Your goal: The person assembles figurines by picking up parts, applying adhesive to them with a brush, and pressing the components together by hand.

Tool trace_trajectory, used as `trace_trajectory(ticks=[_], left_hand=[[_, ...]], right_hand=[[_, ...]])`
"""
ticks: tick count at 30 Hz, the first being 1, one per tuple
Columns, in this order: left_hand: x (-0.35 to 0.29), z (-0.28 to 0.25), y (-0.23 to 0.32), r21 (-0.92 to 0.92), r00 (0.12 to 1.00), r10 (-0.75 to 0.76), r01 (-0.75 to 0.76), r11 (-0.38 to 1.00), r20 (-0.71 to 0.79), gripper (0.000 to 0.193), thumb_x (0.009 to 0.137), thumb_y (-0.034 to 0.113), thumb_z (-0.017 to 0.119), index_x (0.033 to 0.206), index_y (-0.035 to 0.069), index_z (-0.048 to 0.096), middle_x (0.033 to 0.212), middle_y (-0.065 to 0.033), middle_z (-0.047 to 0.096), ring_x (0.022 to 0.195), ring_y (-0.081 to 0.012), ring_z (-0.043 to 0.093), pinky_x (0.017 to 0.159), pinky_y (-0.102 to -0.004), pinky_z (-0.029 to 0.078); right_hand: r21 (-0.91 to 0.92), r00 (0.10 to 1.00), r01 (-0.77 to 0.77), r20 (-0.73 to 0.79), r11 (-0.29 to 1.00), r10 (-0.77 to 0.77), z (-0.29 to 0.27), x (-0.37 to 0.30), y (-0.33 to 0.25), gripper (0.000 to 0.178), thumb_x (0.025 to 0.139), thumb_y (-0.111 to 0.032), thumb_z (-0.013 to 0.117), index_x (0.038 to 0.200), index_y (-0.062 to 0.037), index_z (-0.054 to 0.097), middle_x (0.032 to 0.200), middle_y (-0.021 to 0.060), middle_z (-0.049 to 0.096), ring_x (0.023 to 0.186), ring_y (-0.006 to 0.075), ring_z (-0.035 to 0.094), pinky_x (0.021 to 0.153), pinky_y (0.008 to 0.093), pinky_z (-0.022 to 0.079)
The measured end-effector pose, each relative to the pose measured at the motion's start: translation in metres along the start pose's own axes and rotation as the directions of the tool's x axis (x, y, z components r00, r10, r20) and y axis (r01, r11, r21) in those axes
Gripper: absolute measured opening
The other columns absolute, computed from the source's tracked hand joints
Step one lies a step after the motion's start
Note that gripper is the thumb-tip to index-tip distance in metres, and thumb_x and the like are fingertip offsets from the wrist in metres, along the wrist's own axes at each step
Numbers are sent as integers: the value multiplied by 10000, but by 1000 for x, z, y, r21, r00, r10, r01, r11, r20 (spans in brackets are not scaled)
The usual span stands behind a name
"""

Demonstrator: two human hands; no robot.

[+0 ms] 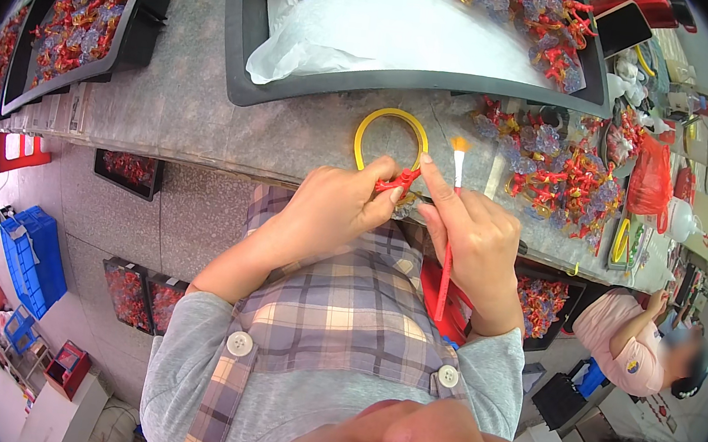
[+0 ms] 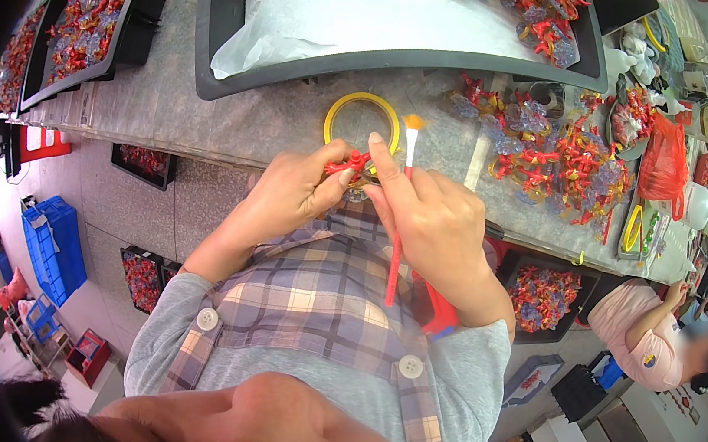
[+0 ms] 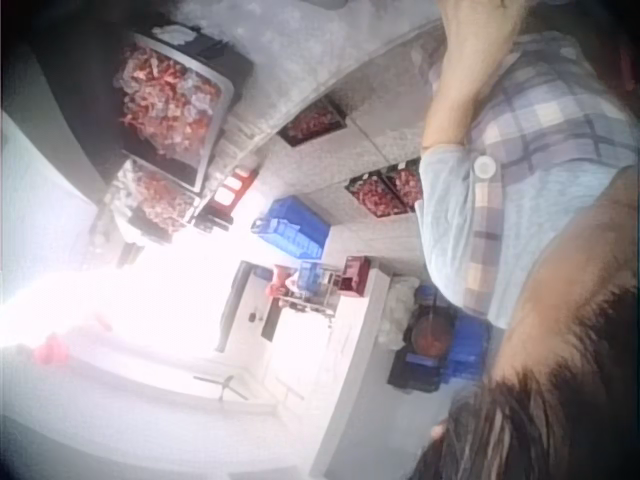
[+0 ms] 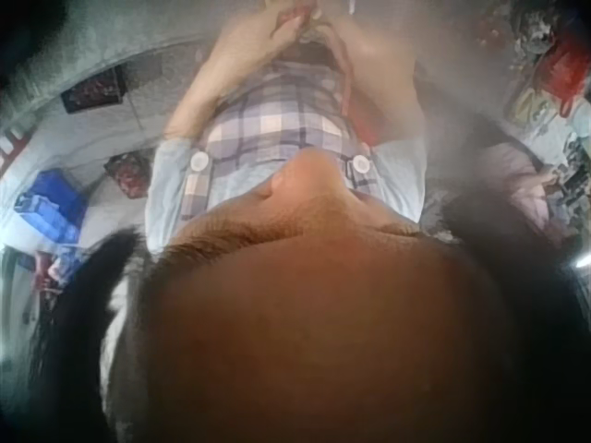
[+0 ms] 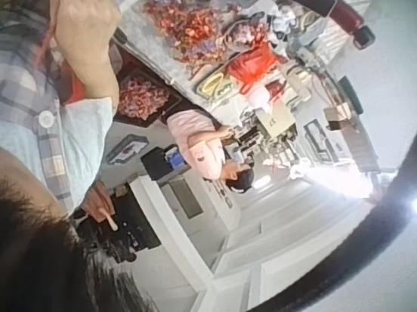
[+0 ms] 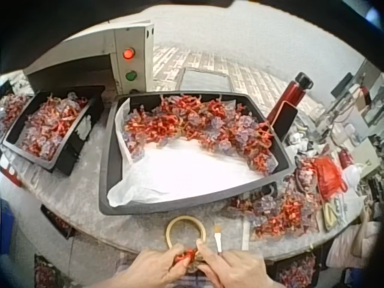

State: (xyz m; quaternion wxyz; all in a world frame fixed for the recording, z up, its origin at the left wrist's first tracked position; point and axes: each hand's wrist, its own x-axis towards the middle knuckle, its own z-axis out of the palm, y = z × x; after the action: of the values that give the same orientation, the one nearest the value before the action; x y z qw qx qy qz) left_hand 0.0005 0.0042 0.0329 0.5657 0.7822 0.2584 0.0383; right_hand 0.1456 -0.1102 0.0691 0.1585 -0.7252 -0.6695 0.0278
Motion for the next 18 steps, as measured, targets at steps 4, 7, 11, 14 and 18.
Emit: trace_trajectory(ticks=[4,7,11,14,18], left_hand=[[-1,1,-2,-33,1000,6,-5,999,30,189,872,242,483,915,58,493,584,-170,542,560,-371,549,519,-450,406],[-1,1,-2,-18,1000,16,-15,1000,27,197,870,243,483,917,53,499,589,-176,544,560,-372,549,520,-451,408],[-1,1,-3,-18,999,5,-4,1000,44,199,866,244,487,916,52,507,593,-177,547,561,-372,552,519,-449,413],[-1,1,-4,1,997,-11,11,1000,72,199,862,247,493,913,56,508,595,-174,549,561,-372,554,517,-447,415],[-1,1,-5,27,998,25,-27,999,55,192,858,250,500,913,67,513,596,-164,556,557,-364,559,511,-444,417]], right_hand=[[-91,998,58,13,994,-57,2,1,1,414,764,-261,657,1155,-140,597,556,-9,416,477,128,471,424,275,385],[-93,997,70,21,993,-68,1,1,1,402,763,-258,656,1145,-146,604,564,-9,416,486,129,469,431,274,388],[-118,995,94,41,989,-90,-2,2,1,373,765,-254,652,1123,-156,614,565,-10,415,490,130,477,434,274,394],[-123,993,105,60,987,-98,-5,3,1,365,767,-253,650,1118,-160,614,566,-10,421,491,131,486,436,277,400],[-48,990,78,119,996,-72,-8,4,2,365,791,-218,622,1151,-163,604,567,21,438,486,171,479,456,315,390]])
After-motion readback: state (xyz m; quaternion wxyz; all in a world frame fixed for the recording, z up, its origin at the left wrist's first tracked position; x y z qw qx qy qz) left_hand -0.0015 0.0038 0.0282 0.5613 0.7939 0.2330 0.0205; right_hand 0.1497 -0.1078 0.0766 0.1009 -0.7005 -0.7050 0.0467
